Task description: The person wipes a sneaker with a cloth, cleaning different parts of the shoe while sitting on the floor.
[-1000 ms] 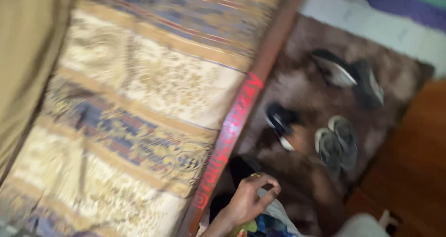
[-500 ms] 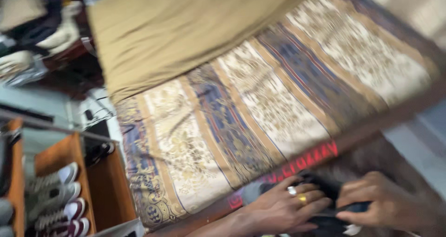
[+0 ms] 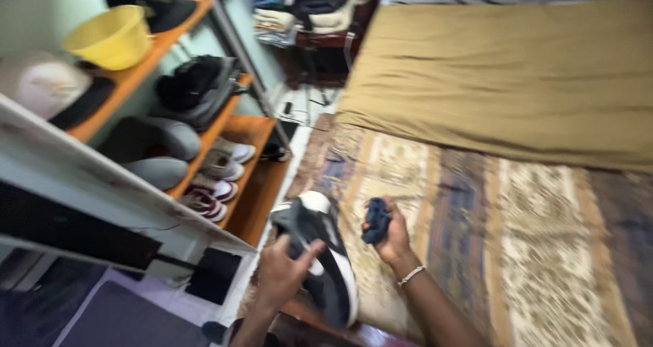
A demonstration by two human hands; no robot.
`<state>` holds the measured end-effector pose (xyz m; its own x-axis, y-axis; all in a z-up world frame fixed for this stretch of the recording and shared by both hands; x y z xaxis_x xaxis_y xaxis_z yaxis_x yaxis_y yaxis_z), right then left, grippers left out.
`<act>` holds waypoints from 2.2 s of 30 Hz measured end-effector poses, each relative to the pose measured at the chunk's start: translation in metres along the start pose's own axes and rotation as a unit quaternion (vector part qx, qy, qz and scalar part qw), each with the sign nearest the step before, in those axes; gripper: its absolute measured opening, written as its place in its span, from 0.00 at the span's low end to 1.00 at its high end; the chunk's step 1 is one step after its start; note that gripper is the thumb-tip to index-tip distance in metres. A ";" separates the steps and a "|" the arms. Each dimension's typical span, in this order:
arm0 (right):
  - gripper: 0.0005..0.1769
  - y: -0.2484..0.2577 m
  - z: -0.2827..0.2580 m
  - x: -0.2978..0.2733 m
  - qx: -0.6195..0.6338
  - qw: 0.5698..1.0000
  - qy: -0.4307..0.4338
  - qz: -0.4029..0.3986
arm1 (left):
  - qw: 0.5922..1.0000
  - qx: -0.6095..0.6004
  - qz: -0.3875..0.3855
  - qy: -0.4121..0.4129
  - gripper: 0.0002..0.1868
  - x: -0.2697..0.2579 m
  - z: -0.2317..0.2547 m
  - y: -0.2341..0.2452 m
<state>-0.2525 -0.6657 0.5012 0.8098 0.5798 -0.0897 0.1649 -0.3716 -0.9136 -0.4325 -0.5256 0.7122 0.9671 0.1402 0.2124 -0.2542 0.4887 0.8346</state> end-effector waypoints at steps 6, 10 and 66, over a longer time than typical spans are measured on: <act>0.17 0.032 0.179 0.114 0.069 0.982 -0.175 0.009 | 0.532 -0.793 0.238 0.179 0.19 -0.049 -0.188 -0.055; 0.09 0.058 0.197 0.117 -0.015 0.984 -0.175 0.042 | 0.438 -0.845 0.250 0.177 0.23 -0.051 -0.252 -0.101; 0.26 -0.295 -0.006 0.016 -0.265 0.946 -0.188 0.015 | 0.314 -0.859 0.359 0.186 0.12 -0.087 -0.071 0.152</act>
<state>-0.2848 -0.5508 0.7719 0.5781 0.7424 -0.3386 0.4846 -0.6462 -0.5896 -0.5560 -0.4028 0.7847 0.6651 0.6803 -0.3081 -0.3449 -0.0861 -0.9347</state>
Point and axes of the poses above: each hand's wrist, its own x-axis towards the middle knuckle, its own y-axis out of the back of the hand, z = x × y, the point moved 10 cm from there along x, towards the middle knuckle, and after that the axes turned 10 degrees about -z, right-handed, at the moved point
